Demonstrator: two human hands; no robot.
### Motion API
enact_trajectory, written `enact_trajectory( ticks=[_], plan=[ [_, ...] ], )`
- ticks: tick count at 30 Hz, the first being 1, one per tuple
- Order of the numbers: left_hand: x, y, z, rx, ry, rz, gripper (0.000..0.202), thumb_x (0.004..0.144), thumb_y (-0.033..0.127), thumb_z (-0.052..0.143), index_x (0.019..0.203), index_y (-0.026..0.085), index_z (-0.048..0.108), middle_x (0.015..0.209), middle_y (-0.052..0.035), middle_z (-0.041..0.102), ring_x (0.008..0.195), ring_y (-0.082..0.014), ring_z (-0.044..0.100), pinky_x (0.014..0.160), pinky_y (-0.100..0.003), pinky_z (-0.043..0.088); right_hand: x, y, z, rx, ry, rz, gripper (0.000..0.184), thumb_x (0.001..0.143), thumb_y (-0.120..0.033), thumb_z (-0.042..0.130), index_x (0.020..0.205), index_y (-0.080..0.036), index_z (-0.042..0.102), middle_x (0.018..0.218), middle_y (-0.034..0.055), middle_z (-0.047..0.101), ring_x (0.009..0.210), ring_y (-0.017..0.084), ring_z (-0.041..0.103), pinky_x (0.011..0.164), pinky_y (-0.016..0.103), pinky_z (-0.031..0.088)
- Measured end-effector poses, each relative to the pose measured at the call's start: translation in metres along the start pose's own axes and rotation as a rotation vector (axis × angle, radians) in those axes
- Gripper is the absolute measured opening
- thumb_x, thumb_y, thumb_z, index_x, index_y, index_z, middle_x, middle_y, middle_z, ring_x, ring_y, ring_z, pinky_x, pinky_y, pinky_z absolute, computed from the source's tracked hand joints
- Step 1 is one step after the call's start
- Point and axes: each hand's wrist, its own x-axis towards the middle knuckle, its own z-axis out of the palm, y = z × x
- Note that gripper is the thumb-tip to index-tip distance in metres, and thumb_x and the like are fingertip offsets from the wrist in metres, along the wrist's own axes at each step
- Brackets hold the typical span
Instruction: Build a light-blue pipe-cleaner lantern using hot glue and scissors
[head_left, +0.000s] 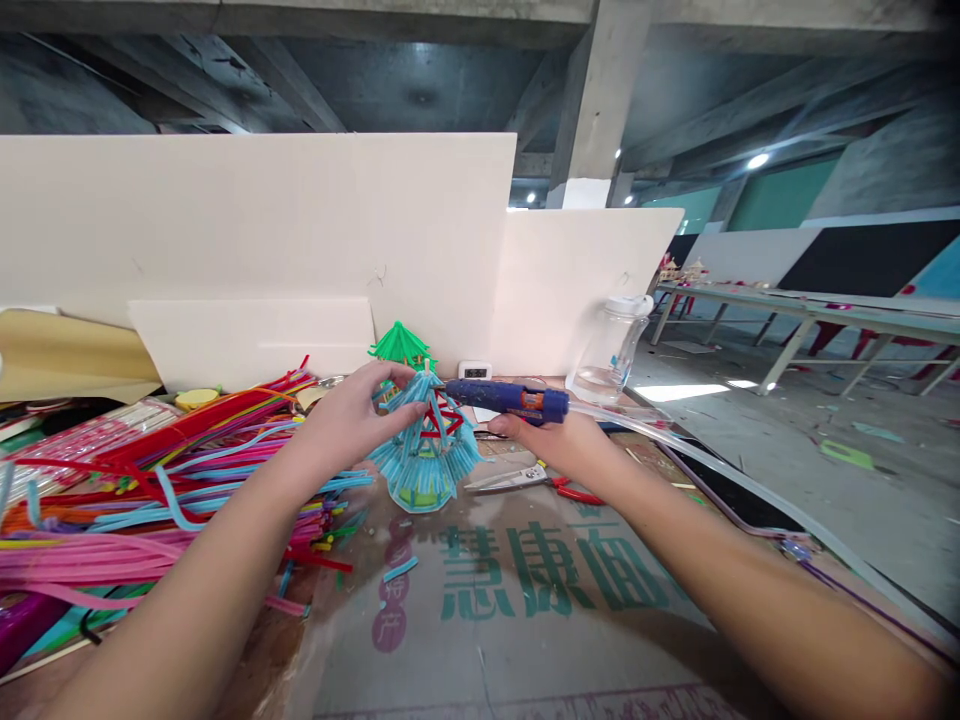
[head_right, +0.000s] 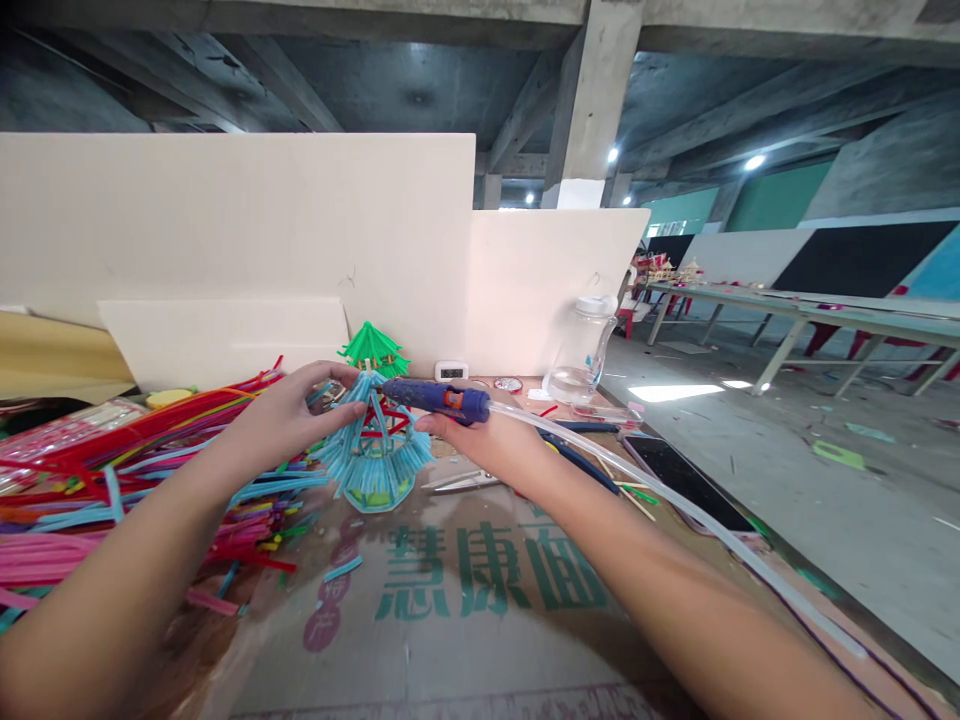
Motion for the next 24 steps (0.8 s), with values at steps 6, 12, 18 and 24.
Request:
enact_trajectory(
  ticks=[6,12,18,24],
  plan=[
    [0.001,0.001,0.0,0.006,-0.012,-0.016,0.042,0.082,0.054,0.059,0.114,0.027,0.06,0.117,-0.0013,0.066,0.093,-0.0229,0.062,0.08,-0.035,0.047,0.0,0.002,0.0,0.024,0.003,-0.003,0.03,0.079,-0.047,0.07,0.103,-0.028,0.071,0.102,0.0026,0.074,0.099,0.026,0.067,0.088,0.039,0.054],
    [0.001,0.001,0.001,-0.013,-0.009,0.012,0.04,0.083,0.052,0.058,0.113,0.025,0.06,0.113,-0.0036,0.067,0.09,-0.023,0.063,0.079,-0.035,0.048,0.0,0.002,-0.001,0.053,-0.028,-0.049,0.034,0.08,-0.046,0.069,0.111,-0.034,0.071,0.107,0.0013,0.074,0.098,0.026,0.068,0.089,0.04,0.055],
    [0.0,0.0,0.001,-0.03,-0.002,-0.018,0.043,0.081,0.055,0.059,0.113,0.026,0.061,0.114,-0.0038,0.067,0.093,-0.0241,0.064,0.082,-0.036,0.048,0.0,-0.002,-0.002,0.05,-0.017,0.026,0.033,0.076,-0.046,0.071,0.105,-0.03,0.072,0.093,0.0024,0.075,0.087,0.026,0.069,0.079,0.035,0.057],
    [0.0,0.001,0.0,-0.009,0.001,-0.001,0.043,0.083,0.055,0.058,0.114,0.025,0.061,0.116,-0.0029,0.066,0.097,-0.024,0.063,0.088,-0.037,0.047,-0.001,-0.008,-0.002,0.017,-0.007,0.033,0.031,0.076,-0.044,0.071,0.103,-0.027,0.071,0.097,0.0017,0.074,0.091,0.025,0.068,0.082,0.037,0.055]
  ],
)
